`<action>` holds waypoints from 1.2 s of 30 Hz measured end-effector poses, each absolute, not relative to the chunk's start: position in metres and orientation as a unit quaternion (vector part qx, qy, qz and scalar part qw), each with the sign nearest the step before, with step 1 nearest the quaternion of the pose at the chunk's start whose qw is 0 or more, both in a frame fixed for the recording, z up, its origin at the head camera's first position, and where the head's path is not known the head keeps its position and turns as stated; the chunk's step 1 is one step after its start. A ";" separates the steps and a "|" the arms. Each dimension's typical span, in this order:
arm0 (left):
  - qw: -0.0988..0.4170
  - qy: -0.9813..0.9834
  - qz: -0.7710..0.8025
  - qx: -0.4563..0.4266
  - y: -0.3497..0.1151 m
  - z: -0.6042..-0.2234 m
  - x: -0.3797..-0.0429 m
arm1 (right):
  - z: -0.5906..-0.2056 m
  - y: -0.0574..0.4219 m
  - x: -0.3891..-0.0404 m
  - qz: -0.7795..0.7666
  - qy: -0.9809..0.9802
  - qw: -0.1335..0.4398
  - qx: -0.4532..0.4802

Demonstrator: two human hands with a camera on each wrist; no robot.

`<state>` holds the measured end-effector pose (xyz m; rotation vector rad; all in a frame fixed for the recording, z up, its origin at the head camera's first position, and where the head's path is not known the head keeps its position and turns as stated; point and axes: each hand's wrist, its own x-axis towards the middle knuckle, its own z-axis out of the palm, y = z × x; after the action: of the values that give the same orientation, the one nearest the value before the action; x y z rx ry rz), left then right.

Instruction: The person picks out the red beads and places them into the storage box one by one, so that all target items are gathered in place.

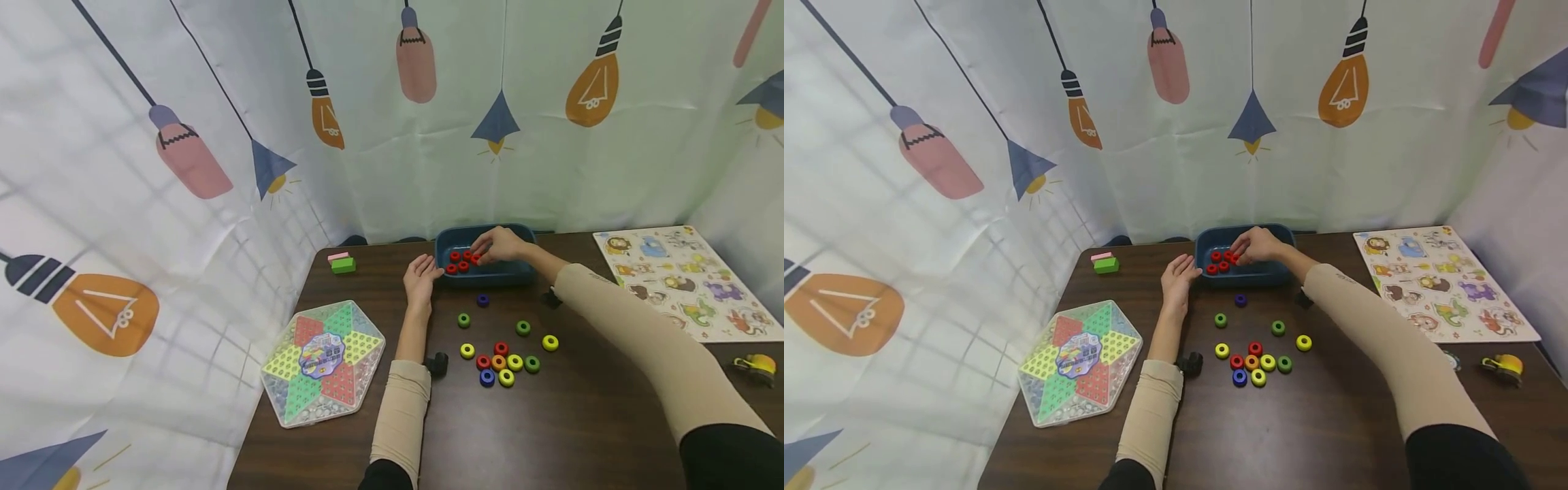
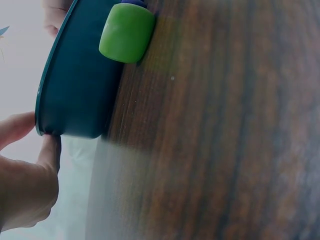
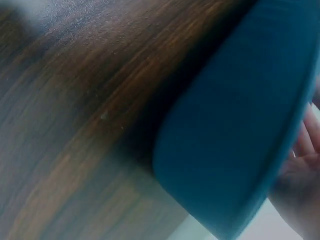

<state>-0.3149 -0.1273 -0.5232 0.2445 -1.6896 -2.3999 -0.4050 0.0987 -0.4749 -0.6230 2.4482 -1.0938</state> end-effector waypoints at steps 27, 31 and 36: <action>0.097 -0.571 -0.811 0.088 -0.129 -0.524 -0.316 | -0.467 0.124 -0.280 -0.375 0.824 0.184 -0.382; 0.100 -0.570 -0.811 0.083 -0.129 -0.524 -0.316 | -0.485 0.129 -0.263 -0.330 0.814 0.233 -0.418; 0.103 -0.567 -0.813 0.077 -0.129 -0.526 -0.318 | -0.501 0.132 -0.253 -0.323 0.813 0.249 -0.415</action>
<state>-0.3175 -0.1286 -0.5261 0.2285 -1.6740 -2.4000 -0.2528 0.1319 -0.5014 -1.1314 2.2151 -0.8791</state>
